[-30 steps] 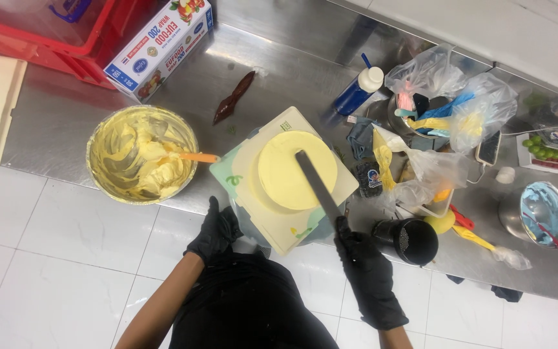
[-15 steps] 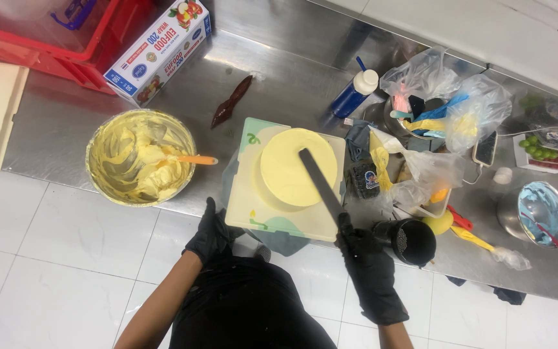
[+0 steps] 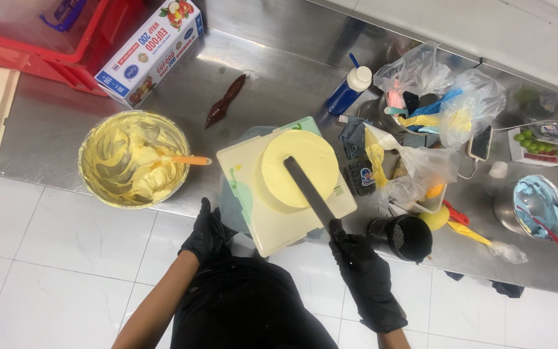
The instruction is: The recorder is frosting the top of a small cake using a piping bag and a metal spatula.
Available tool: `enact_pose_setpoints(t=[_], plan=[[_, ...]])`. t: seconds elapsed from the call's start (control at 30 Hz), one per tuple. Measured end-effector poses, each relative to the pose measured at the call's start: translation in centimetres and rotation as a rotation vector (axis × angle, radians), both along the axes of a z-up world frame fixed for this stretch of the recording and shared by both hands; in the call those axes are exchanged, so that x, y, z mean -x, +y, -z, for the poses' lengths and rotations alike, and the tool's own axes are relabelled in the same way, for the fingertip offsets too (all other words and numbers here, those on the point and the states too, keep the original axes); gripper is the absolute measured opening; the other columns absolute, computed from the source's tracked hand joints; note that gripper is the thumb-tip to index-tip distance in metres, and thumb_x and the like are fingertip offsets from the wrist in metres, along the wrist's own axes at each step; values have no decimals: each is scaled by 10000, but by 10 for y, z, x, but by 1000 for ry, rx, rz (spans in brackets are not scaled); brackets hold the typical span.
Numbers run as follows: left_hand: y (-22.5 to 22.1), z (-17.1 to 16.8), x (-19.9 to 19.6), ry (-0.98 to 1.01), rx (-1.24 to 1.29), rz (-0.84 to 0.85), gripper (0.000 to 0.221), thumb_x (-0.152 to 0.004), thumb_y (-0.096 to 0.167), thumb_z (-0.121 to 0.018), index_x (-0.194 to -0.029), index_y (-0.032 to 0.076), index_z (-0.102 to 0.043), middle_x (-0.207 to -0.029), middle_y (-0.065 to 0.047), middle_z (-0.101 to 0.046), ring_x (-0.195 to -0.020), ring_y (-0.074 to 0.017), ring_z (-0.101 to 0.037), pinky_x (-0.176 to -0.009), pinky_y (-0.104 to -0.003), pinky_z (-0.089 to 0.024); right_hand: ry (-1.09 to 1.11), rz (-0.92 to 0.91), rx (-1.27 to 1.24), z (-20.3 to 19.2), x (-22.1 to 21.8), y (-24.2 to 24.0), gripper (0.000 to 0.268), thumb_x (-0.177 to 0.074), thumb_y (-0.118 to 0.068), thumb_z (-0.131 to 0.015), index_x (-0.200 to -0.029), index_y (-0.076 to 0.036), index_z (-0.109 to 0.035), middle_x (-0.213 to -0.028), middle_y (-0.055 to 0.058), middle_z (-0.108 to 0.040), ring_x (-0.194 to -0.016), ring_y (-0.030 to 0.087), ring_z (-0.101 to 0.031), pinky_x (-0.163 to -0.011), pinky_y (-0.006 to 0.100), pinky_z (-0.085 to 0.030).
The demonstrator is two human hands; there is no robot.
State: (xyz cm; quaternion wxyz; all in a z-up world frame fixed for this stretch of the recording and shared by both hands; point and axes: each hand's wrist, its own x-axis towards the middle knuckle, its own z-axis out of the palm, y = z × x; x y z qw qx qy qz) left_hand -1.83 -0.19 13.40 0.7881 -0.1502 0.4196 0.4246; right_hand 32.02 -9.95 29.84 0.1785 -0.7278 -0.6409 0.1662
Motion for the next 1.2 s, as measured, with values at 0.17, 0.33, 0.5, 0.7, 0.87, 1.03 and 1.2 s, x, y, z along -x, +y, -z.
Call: enact_pose_setpoints(t=[0.17, 0.33, 0.5, 0.7, 0.87, 1.03, 1.2], plan=[[-2, 134, 13, 54, -143, 34, 714, -900, 770, -559, -1045, 75, -632, -758, -51, -662, -664, -224, -647, -609, -391, -575, -180, -68, -180, -30, -9, 18, 384, -920, -256, -723, -1296, -180, -710, -921, 94, -735, -809, 226, -724, -702, 348, -577], [13, 149, 23, -234, 245, -255, 533, -928, 670, -770, -944, 155, -636, -809, 33, -666, -707, -102, -659, -603, -231, -583, -136, -20, -227, 0, -12, 9, 334, -922, -250, -721, -1231, -125, -713, -944, 99, -752, -838, 229, -722, -709, 340, -565], [26, 137, 23, 16, -14, -150, 515, -863, 591, -676, -1040, 109, -632, -832, 6, -652, -750, -123, -626, -684, -235, -551, 154, 140, 111, 1, 15, -4, 277, -884, -338, -759, -1085, -152, -718, -773, 50, -776, -705, 149, -768, -654, 293, -593], [32, 151, 27, -24, 44, -158, 557, -918, 630, -607, -1066, 93, -602, -854, -28, -635, -788, -130, -628, -722, -232, -555, -117, -83, -239, -32, -11, 39, 411, -928, -247, -703, -1333, -173, -711, -939, 104, -729, -728, 222, -714, -603, 342, -549], [27, 143, 40, -110, -98, -130, 587, -974, 679, -694, -1015, 96, -633, -819, 14, -654, -588, -86, -607, -479, -208, -488, -204, -132, -275, 6, -41, 54, 347, -954, -275, -694, -1291, -189, -701, -997, 88, -725, -824, 254, -718, -672, 359, -564], [23, 56, 31, -318, -234, -57, 735, -876, 697, -555, -1173, 49, -734, -992, -48, -821, -440, -88, -538, -342, -212, -442, -190, -150, -175, -12, -19, 42, 352, -942, -293, -704, -1284, -210, -710, -973, 59, -740, -800, 232, -718, -667, 362, -565], [24, 35, 29, 41, -44, -3, 745, -965, 722, -424, -1165, 23, -588, -856, -83, -623, -576, -196, -603, -551, -316, -519, 380, -106, -80, 7, -25, 9, 375, -933, -261, -702, -1277, -112, -715, -875, 16, -709, -682, 100, -630, -594, 265, -519]])
